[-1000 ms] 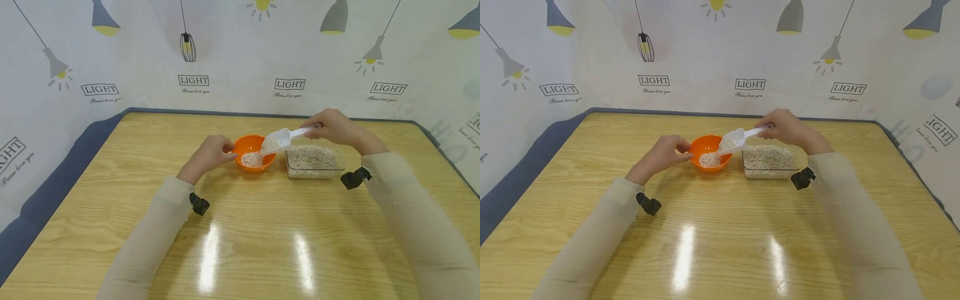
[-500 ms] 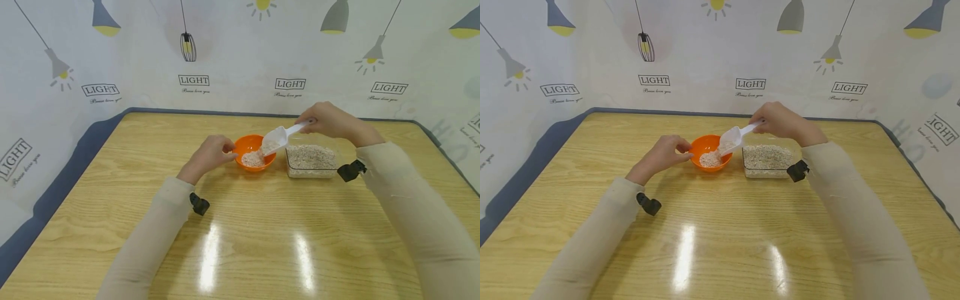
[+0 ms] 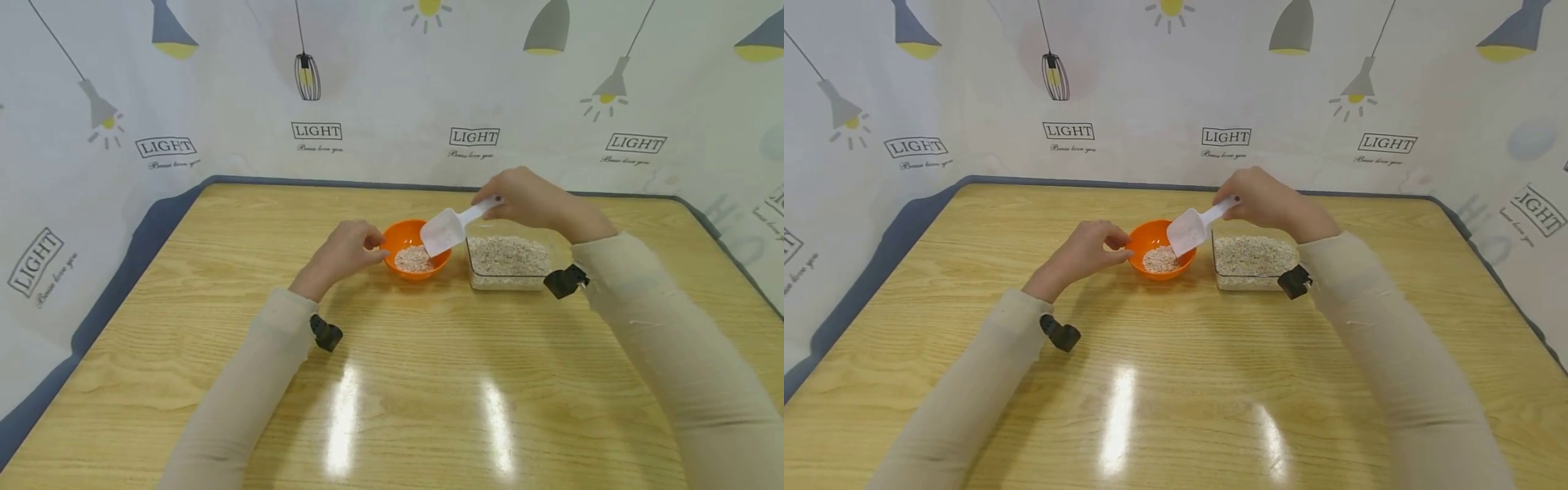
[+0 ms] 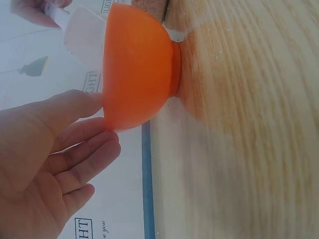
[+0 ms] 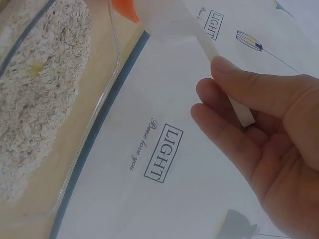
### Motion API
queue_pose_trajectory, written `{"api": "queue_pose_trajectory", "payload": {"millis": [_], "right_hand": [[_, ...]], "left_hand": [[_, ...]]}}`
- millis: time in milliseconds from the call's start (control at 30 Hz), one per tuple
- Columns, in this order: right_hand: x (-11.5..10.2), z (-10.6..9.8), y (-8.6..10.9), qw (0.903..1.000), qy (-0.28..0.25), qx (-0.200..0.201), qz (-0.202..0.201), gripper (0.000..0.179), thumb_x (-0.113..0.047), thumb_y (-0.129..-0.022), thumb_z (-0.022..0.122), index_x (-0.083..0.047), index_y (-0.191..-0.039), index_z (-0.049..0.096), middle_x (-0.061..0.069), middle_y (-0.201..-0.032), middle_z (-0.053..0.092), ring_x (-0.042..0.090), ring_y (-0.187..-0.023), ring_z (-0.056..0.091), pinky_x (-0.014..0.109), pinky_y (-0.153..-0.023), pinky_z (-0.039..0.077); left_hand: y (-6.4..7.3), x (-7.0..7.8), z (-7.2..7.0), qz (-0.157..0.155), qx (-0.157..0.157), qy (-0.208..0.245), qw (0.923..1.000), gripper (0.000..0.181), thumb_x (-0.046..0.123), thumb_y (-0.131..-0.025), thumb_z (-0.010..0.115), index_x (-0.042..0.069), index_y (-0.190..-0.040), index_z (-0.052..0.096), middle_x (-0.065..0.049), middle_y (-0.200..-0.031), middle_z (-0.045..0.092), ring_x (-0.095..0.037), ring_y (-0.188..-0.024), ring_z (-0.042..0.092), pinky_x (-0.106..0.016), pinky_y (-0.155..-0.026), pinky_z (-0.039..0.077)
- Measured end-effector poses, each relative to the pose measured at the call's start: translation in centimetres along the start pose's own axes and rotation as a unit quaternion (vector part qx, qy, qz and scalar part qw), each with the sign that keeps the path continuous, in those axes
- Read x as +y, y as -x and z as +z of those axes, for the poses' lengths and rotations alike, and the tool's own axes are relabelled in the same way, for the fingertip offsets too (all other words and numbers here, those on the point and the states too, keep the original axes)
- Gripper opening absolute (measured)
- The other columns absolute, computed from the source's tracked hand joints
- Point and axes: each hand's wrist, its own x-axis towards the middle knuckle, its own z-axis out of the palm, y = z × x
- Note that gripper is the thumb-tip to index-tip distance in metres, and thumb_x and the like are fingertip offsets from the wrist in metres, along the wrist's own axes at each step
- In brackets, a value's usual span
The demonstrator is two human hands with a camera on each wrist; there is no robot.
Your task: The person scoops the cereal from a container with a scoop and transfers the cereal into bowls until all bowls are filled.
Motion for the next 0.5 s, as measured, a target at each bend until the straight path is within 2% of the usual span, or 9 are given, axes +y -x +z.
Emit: {"api": "queue_pose_trajectory", "payload": {"millis": [500], "right_hand": [[-0.9,0.36,0.08,0.9998,0.001,0.016,0.011,0.023,0.006,-0.075,0.069,0.001,-0.097,0.07,0.014,-0.092,0.065,0.025,-0.08,0.061,0.037,-0.069,0.051]], "left_hand": [[0.01,0.07,0.04,-0.002,0.001,0.001,1.0,0.028,0.017,-0.085,0.066,-0.001,-0.106,0.067,-0.012,-0.101,0.063,-0.022,-0.089,0.056,-0.033,-0.079,0.047]]}}
